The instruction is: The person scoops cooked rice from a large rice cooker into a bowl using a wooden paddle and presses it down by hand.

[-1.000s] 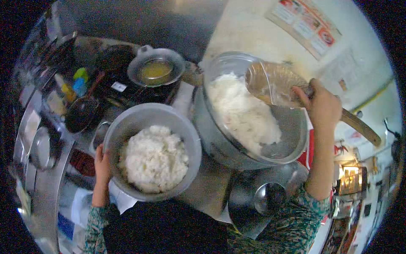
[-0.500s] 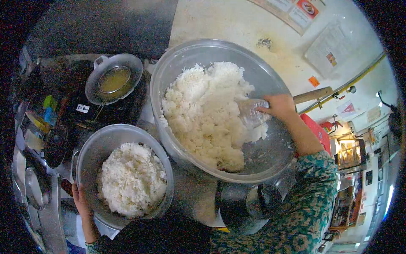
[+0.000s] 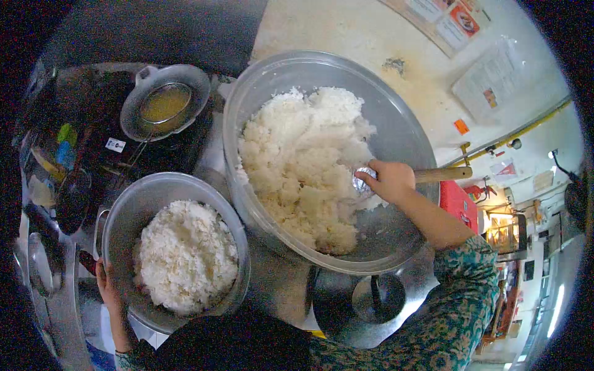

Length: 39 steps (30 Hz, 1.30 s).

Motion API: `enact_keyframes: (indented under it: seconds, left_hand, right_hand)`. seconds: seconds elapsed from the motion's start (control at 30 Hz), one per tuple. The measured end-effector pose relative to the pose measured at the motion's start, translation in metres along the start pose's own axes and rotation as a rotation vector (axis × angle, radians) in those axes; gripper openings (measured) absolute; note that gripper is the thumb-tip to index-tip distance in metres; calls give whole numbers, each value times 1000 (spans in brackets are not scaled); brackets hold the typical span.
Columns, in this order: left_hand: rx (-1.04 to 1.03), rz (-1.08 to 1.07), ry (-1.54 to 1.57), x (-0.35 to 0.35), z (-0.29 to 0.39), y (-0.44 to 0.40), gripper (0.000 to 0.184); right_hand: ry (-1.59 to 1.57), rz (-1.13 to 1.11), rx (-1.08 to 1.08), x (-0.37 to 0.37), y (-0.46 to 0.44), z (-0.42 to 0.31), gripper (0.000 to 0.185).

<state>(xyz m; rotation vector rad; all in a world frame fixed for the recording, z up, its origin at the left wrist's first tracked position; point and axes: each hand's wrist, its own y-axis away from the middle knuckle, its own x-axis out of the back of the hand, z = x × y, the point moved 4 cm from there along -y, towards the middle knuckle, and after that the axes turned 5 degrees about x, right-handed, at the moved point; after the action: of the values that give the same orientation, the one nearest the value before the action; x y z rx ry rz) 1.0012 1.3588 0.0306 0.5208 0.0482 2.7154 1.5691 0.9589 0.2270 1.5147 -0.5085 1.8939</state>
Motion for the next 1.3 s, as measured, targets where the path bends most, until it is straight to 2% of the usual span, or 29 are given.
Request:
enact_keyframes:
  seconds: [0.07, 0.2, 0.3, 0.53, 0.63, 0.7, 0.8, 0.87, 1.0, 1.07, 1.17, 1.2, 1.3]
  left_hand:
    - [105, 62, 219, -5, 6, 2, 36]
    - [105, 103, 41, -4, 12, 1, 34]
    - [134, 65, 191, -4, 9, 3, 33]
    - [152, 99, 99, 0, 10, 5, 42]
    - [177, 126, 104, 0, 11, 5, 42]
    - [212, 71, 49, 1, 17, 6, 43]
    - [221, 63, 181, -3, 21, 9, 42]
    - [184, 146, 30, -1, 19, 8, 41]
    - [112, 50, 7, 3, 3, 5, 41]
    - [115, 83, -18, 2, 10, 3, 41]
    - [90, 40, 192, -1, -2, -1, 40]
    - [187, 10, 303, -3, 1, 0, 40]
    - [107, -17, 308, -6, 7, 0, 39]
  right_hand:
    - [43, -24, -19, 3, 2, 0, 53]
    - [-21, -36, -27, 6, 8, 0, 53]
    - [-15, -48, -41, 1, 10, 3, 53]
    - [10, -100, -64, 9, 19, 2, 51]
    - [83, -77, -54, 15, 25, 1, 47]
    - [24, -33, -45, 18, 30, 1, 45]
    - [5, -37, -77, 19, 39, 5, 44]
    - [-6, -26, -79, 23, 46, 3, 43]
    - [-118, -41, -98, 26, 57, -19, 41]
    - [-160, -38, -88, 25, 57, -30, 40]
    - [-188, -59, -69, 26, 49, -44, 40]
    - [-180, -96, -85, 26, 49, -47, 41]
    - [-190, -105, -99, 31, 56, -46, 43]
